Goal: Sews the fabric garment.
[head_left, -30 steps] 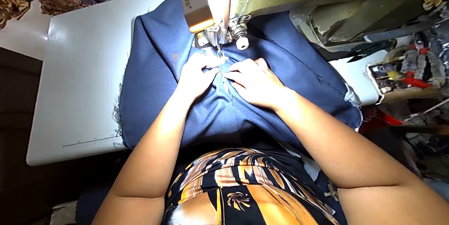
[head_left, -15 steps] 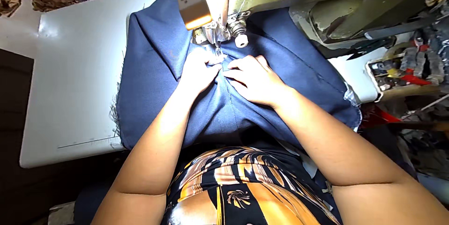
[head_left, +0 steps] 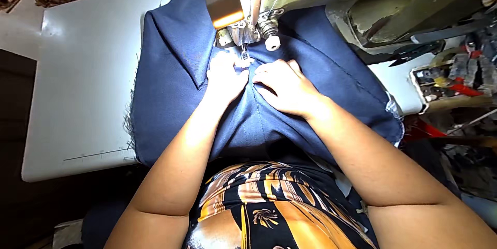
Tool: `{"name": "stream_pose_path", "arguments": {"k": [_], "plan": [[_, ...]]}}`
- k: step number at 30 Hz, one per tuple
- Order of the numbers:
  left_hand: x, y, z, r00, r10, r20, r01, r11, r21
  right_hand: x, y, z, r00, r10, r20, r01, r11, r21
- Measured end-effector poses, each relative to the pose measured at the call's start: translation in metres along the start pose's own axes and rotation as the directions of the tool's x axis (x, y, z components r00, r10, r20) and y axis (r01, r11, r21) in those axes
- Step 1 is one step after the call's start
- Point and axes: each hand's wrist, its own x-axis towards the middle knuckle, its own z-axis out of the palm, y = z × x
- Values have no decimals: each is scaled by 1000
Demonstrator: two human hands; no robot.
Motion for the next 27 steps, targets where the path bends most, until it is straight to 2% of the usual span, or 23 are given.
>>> {"name": "stream_pose_path", "arguments": {"k": [5,8,11,15,17,21,27], "plan": [[1,4,2,999,25,-39,-24,1000,4,-2,4,2,999,-25,-26,26,1000,11],[-9,10,2,991,110,-77,-90,968,235,-3,6,5,998,-42,-44,42,999,12],[-27,13,-2,935,348,-60,-273,820,503,-3,6,4,997,-52,-55,53,999,8],[-49,10,2,870,493,16,-390,669,633,-3,5,4,996,-62,-66,62,998,11],[-51,6,4,866,498,46,-409,654,636,-2,5,3,996,-62,-58,62,998,8],[-46,-4,3,875,465,138,-465,726,507,-2,5,2,998,-54,-35,54,998,12],[-50,-16,7,900,427,88,-427,820,381,-2,6,2,999,-50,-22,50,999,13]]}}
